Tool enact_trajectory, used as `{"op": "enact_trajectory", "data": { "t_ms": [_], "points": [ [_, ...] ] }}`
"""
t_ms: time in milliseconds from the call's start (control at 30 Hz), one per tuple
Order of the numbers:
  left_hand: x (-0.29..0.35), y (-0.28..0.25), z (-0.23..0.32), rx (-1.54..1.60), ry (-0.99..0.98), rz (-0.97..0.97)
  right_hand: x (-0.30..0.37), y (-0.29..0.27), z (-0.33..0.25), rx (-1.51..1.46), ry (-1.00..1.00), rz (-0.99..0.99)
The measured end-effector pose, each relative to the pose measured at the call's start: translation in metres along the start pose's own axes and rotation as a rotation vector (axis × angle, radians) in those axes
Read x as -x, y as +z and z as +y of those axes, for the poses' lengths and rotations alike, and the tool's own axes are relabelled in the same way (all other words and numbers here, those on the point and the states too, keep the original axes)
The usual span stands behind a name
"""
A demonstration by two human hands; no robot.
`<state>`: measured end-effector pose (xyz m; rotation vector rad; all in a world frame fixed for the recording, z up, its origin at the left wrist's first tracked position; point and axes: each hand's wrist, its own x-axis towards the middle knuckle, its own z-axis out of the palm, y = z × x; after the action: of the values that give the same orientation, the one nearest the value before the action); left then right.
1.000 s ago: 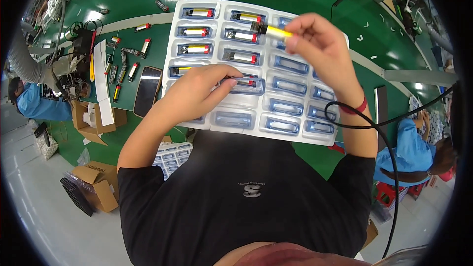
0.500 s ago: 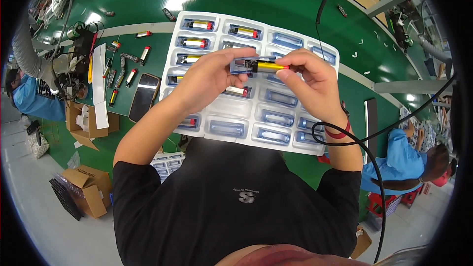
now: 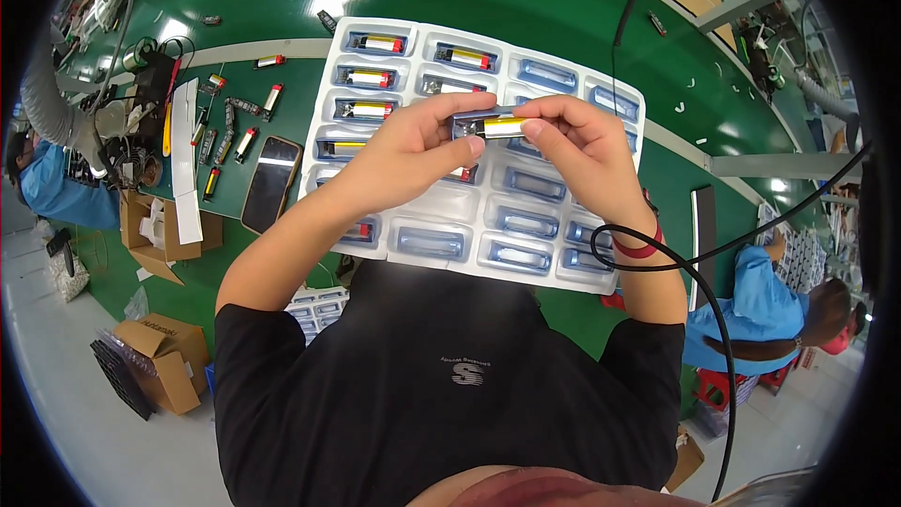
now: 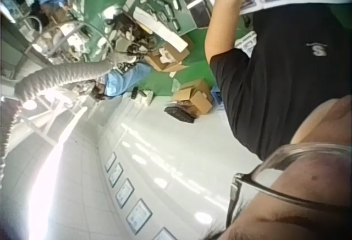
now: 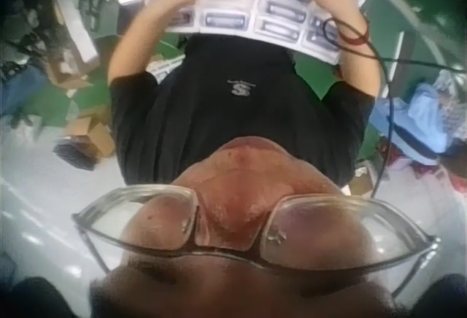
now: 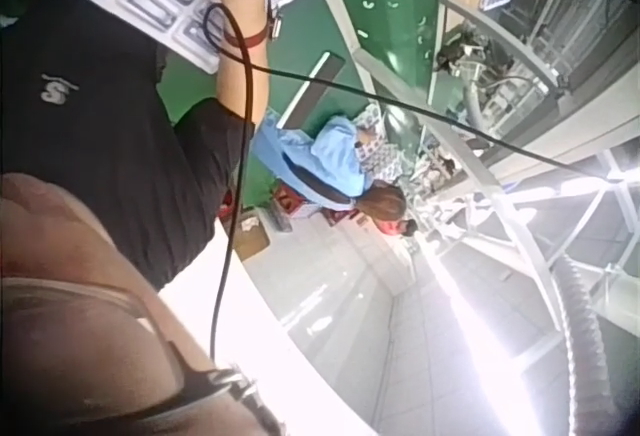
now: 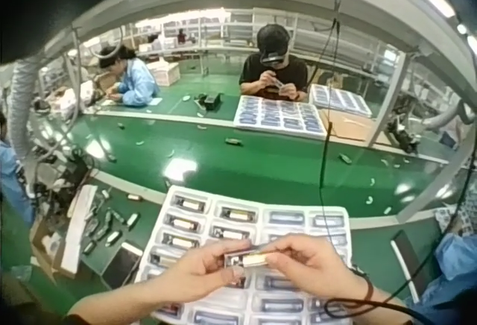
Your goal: The person assembles electronic components by inserting small batteries or capacitors into blue plastic housings by hand, then places the assembled components into a white organizing tray.
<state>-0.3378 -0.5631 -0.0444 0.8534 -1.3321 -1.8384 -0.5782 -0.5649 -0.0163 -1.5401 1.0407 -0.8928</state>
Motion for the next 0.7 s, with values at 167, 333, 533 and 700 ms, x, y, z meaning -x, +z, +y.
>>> {"op": "enact_trajectory", "data": {
  "t_ms": [167,333,533,700],
  "points": [
    [0.004,-0.001,0.003,-0.267,0.064,-0.008,0.001,-0.004,-0.002,-0.117,0.124,-0.039],
    [0.005,0.001,0.008,-0.423,0.025,-0.036,0.001,-0.003,-0.006,-0.130,0.161,-0.068],
    [0.006,-0.005,0.004,-0.019,-0.039,-0.093,0.009,-0.001,-0.001,-0.001,-0.027,-0.040],
    [0.009,-0.005,0.001,0.096,-0.074,-0.150,0.014,0.003,0.000,0.245,-0.241,0.003]
  ]
}}
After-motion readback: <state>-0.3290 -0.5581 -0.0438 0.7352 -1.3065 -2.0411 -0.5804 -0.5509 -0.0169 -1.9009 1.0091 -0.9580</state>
